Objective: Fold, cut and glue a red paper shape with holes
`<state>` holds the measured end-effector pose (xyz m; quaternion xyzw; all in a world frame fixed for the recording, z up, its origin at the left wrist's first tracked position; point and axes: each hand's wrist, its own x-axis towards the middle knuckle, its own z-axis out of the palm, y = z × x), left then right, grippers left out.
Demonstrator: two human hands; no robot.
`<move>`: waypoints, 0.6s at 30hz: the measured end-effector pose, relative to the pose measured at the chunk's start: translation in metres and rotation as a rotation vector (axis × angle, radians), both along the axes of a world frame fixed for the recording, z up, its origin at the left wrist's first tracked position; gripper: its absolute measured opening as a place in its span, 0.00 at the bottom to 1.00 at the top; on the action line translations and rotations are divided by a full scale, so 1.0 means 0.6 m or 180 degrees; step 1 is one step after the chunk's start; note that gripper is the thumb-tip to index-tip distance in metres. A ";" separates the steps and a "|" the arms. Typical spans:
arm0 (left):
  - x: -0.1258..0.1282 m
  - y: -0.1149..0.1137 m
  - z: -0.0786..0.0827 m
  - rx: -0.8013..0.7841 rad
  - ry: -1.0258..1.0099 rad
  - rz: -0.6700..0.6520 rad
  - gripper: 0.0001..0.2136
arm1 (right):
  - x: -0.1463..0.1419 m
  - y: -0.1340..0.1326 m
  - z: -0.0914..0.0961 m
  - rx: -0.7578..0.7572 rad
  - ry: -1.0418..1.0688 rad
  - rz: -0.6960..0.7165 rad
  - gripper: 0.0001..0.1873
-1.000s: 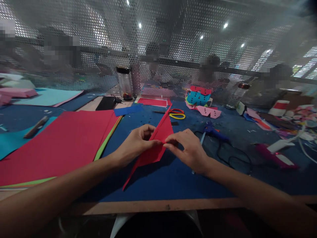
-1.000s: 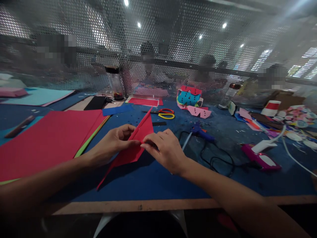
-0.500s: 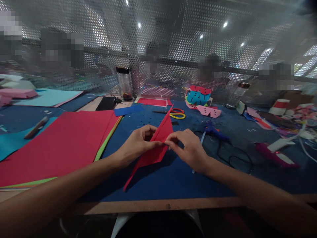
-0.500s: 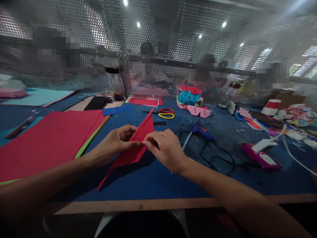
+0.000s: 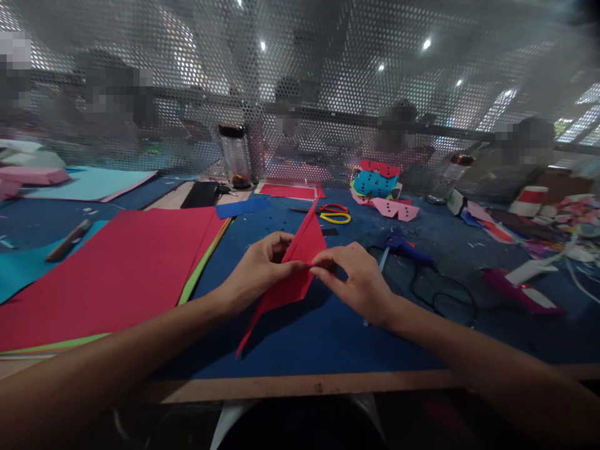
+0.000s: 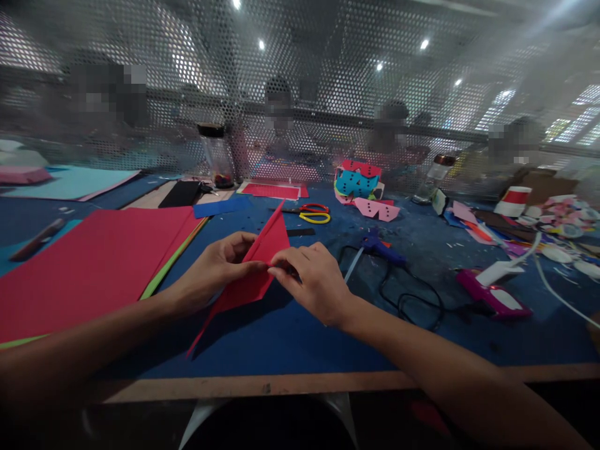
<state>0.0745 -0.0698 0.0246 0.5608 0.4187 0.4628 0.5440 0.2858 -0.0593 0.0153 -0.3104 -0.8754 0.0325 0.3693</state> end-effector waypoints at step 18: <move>0.000 -0.003 -0.001 0.0064 -0.0051 -0.0313 0.19 | 0.000 -0.001 0.003 -0.0036 0.0105 -0.0193 0.08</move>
